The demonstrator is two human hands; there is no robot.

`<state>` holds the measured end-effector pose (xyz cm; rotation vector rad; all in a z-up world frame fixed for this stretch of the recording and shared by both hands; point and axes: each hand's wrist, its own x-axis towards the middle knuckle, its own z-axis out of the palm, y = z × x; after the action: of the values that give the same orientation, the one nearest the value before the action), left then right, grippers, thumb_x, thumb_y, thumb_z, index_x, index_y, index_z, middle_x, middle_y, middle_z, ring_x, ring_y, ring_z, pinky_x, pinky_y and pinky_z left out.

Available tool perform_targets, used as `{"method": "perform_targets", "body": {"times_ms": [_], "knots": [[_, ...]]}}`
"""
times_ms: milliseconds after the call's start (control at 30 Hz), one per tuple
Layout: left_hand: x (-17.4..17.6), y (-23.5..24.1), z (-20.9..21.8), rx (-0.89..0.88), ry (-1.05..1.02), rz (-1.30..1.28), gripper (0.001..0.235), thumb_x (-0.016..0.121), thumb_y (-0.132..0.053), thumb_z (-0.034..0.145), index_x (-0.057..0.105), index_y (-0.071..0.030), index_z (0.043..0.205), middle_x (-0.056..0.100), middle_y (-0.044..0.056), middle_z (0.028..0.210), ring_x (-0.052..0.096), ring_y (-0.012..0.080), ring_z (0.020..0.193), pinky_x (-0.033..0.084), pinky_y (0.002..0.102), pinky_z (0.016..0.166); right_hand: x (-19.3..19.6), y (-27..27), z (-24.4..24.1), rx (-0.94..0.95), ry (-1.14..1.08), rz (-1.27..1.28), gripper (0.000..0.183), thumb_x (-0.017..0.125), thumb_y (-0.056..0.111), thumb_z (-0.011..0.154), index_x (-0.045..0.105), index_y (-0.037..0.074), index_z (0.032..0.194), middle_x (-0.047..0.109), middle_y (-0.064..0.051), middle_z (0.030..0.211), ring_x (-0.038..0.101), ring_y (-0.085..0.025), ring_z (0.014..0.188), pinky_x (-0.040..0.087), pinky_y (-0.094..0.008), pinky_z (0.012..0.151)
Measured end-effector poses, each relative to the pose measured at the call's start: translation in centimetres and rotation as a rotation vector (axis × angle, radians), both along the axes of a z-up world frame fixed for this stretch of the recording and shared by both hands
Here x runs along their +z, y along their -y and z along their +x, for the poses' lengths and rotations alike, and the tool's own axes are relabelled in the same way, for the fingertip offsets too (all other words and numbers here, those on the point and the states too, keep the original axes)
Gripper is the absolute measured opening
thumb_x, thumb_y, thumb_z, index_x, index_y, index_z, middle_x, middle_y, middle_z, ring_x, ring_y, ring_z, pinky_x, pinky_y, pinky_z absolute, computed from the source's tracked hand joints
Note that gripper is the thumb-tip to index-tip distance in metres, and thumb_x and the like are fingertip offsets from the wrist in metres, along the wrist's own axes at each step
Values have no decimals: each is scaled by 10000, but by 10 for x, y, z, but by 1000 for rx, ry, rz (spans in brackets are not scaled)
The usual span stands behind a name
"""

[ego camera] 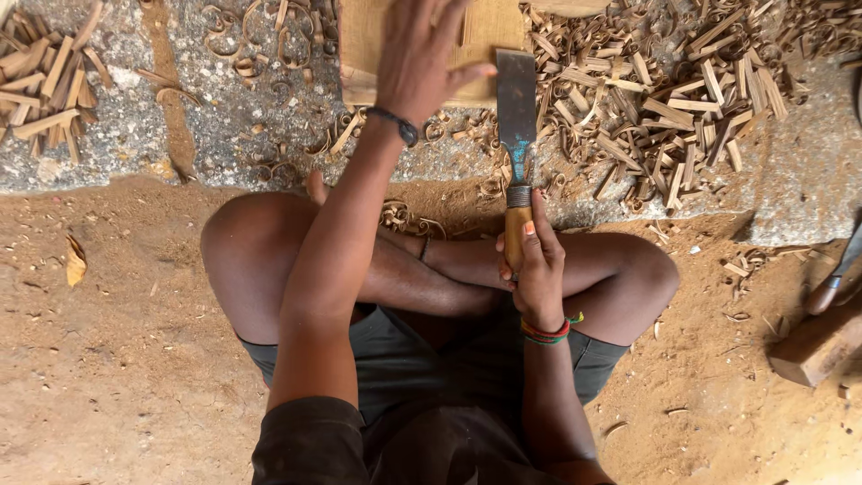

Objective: The person sits on the ground and uses a chisel to carve a rectangular wooden block. They repeatedly strike the chisel with a mallet to remove wood shavings and shape the block. The person occasionally pauses to clear debris from the work surface.

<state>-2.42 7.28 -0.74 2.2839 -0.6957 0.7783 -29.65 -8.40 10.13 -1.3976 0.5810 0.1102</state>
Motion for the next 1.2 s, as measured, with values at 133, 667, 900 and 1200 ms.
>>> {"method": "perform_targets", "body": {"times_ms": [133, 667, 900, 1200], "knots": [[26, 41, -20, -416, -73, -100, 836, 839, -670, 933, 453, -147, 1458, 579, 163, 1410, 528, 323, 1335, 416, 534, 1167, 0, -3, 2, 34, 37, -9, 549, 427, 234, 1113, 318, 121, 1639, 615, -86, 825, 482, -85, 512, 412, -222, 445], [20, 92, -61, -844, -226, 138, 565, 571, -496, 1077, 629, -142, 641, 536, -8, 442, 522, 115, 358, 467, 319, 382, 7, -2, 11, 77, -3, -34, 526, 418, 235, 1115, 356, 95, 1618, 618, -83, 813, 473, -73, 511, 408, -218, 440], [10, 87, -64, -841, -276, 128, 517, 581, -461, 1077, 671, -152, 673, 575, -18, 469, 539, 110, 366, 460, 323, 394, 11, -8, 14, 107, -11, -25, 526, 405, 244, 1117, 348, 107, 1622, 617, -84, 802, 469, -72, 504, 414, -219, 436], [-7, 92, -60, -835, -213, 89, 532, 604, -449, 1073, 608, -169, 620, 496, -46, 430, 429, 65, 332, 384, 274, 349, 7, -7, 16, 133, -8, -51, 525, 393, 234, 1122, 335, 108, 1629, 636, -85, 839, 501, -69, 559, 437, -222, 464]]}}
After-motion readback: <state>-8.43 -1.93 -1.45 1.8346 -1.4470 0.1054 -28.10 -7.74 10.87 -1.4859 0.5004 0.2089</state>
